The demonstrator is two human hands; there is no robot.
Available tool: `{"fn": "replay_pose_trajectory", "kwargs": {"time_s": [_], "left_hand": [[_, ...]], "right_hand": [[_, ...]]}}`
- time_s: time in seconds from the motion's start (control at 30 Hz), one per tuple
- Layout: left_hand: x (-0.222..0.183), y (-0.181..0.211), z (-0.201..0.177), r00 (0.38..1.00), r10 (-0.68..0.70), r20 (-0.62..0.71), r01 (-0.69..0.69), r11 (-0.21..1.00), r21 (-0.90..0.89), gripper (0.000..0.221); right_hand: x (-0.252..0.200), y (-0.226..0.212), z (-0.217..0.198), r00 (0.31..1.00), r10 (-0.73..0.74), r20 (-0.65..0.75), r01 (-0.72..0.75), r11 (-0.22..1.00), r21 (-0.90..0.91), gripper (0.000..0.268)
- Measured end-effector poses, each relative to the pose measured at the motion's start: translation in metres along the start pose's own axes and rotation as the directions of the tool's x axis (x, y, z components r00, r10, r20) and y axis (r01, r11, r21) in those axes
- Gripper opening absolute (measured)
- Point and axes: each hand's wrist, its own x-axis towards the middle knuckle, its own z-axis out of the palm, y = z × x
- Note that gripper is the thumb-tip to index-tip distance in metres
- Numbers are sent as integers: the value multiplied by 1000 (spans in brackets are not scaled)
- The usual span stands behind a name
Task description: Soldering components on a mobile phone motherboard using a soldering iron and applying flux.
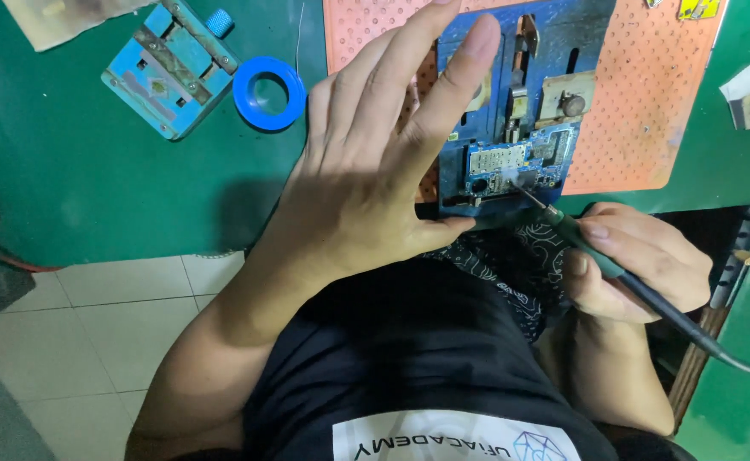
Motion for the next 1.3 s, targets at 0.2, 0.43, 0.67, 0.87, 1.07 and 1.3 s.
{"fn": "replay_pose_trajectory", "kwargs": {"time_s": [0.2, 0.43, 0.67, 0.87, 1.07, 1.3], "left_hand": [[0, 0, 0, 999, -14, 44, 15, 1000, -3, 122], [2, 0, -1, 997, -24, 72, 24, 1000, -1, 121], [0, -1, 0, 998, -13, 54, 13, 1000, 0, 123], [0, -1, -1, 999, -1, 44, 1, 1000, -11, 120], [0, -1, -1, 999, -4, 45, 5, 1000, -12, 121], [1, -2, 0, 999, 7, 39, -8, 1000, 12, 122]], "right_hand": [[-2, 3, 1, 1000, -3, -20, 4, 999, 33, 21], [-1, 4, 2, 999, -24, -39, 24, 1000, -11, 23], [4, 1, 4, 999, -18, -40, 20, 999, 45, 20], [1, -5, 1, 999, 12, 39, -14, 998, 62, 21], [0, -4, 3, 1000, 5, 26, -6, 999, 40, 18], [3, -9, 4, 998, 45, 37, -45, 999, -9, 18]]}}
